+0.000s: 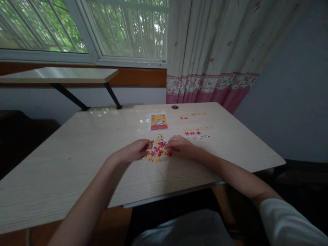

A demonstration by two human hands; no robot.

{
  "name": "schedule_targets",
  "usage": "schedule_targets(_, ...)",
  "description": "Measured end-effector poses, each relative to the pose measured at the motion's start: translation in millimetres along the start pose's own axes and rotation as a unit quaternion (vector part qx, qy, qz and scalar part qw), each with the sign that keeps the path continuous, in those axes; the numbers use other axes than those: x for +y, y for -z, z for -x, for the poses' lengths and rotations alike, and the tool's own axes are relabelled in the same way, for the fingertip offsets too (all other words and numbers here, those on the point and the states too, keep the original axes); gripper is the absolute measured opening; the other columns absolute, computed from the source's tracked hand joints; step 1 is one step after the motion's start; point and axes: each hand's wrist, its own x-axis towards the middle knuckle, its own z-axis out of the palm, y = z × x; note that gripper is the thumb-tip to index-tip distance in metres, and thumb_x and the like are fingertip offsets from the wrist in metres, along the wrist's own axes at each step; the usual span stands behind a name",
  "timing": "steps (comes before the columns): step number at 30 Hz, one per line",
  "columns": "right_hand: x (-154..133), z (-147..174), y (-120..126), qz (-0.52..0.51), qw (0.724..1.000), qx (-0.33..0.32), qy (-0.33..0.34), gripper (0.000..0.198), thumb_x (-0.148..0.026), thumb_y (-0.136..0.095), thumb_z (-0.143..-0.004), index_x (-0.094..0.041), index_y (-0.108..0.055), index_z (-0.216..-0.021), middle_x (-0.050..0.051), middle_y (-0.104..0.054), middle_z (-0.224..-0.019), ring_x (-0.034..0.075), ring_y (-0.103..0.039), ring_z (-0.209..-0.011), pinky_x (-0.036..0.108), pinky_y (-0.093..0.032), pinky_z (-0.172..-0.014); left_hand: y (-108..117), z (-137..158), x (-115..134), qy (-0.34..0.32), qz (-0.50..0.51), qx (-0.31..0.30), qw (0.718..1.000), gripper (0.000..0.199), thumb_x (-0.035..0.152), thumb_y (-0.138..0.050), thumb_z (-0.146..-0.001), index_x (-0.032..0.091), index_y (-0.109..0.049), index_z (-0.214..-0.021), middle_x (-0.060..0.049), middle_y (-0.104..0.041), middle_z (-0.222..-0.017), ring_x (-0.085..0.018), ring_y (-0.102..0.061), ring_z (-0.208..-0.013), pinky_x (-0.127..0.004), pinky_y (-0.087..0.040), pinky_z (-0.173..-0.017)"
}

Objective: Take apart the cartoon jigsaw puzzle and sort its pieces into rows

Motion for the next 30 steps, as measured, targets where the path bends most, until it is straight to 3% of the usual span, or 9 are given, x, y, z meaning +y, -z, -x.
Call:
schedule_targets(5, 0.1, 0.3, -0.6, -0.010, 1.000, 0.023, 0.004, 0.013, -0.023, -0.051, -0.086, -0.018, -0.063, -0.087, 0.005, -0.065, -0.085, 0.014, -0.058, -0.080, 0.028, -0.043, -0.074, -0.4, 0.6, -0.2, -0.002, 0.043, 0.001, 0.999, 0.010, 0.023, -0.048, -0.074, 0.017, -0.048, -0.082, 0.001, -0.050, -0.070, -0.012, -0.043, -0.060, -0.023, -0.034, -0.054)
schedule_targets(9, -1.8, -0.1, 0.1, -0.019, 0.999, 0.025, 0.006, 0.014, -0.024, -0.051, -0.086, -0.018, -0.063, -0.086, 0.005, -0.066, -0.083, 0.014, -0.059, -0.079, 0.027, -0.044, -0.073, 3.9, 1.0, 12.7, 0.024, 0.129, 0.042, 0.991, 0.012, 0.028, -0.050, -0.077, 0.017, -0.048, -0.077, 0.003, -0.047, -0.063, -0.009, -0.040, -0.054, -0.022, -0.033, -0.051)
schedule_targets(13, -4.6, -0.4, -1.5, -0.027, 0.999, 0.036, 0.004, 0.014, -0.024, -0.050, -0.087, -0.018, -0.063, -0.088, 0.005, -0.066, -0.082, 0.014, -0.059, -0.078, 0.027, -0.044, -0.073, 8.0, -2.8, 23.0, -0.007, 0.264, 0.106, 0.959, 0.017, 0.031, -0.058, -0.073, 0.015, -0.055, -0.078, -0.001, -0.056, -0.071, -0.011, -0.049, -0.062, -0.024, -0.039, -0.058)
schedule_targets(20, -10.9, -2.0, -7.4, -0.029, 0.994, 0.105, -0.022, 0.020, -0.030, -0.055, -0.085, -0.019, -0.063, -0.100, 0.005, -0.067, -0.085, 0.013, -0.060, -0.077, 0.026, -0.044, -0.072, -4.5, -14.7, 23.8, -0.019, 0.406, 0.124, 0.905, 0.028, 0.019, -0.066, -0.065, 0.013, -0.056, -0.090, 0.001, -0.059, -0.071, -0.009, -0.053, -0.062, -0.022, -0.041, -0.059)
schedule_targets(24, -12.9, -3.9, -9.0, -0.023, 0.991, 0.127, -0.022, 0.023, -0.035, -0.058, -0.083, -0.019, -0.064, -0.099, 0.004, -0.067, -0.083, 0.013, -0.060, -0.076, 0.025, -0.044, -0.069, -13.2, -18.2, 28.0, -0.008, 0.445, 0.154, 0.882, 0.035, 0.015, -0.070, -0.062, 0.016, -0.047, -0.089, 0.003, -0.057, -0.075, -0.006, -0.054, -0.058, -0.019, -0.042, -0.057)
schedule_targets(30, -13.7, -4.9, -8.3, -0.014, 0.990, 0.139, -0.026, 0.026, -0.041, -0.062, -0.080, -0.020, -0.066, -0.094, 0.003, -0.067, -0.080, 0.012, -0.060, -0.074, 0.024, -0.043, -0.068, -16.9, -18.3, 32.2, -0.007, 0.451, 0.165, 0.877, 0.039, 0.014, -0.071, -0.062, 0.017, -0.042, -0.088, 0.005, -0.055, -0.076, -0.005, -0.056, -0.058, -0.018, -0.044, -0.057)
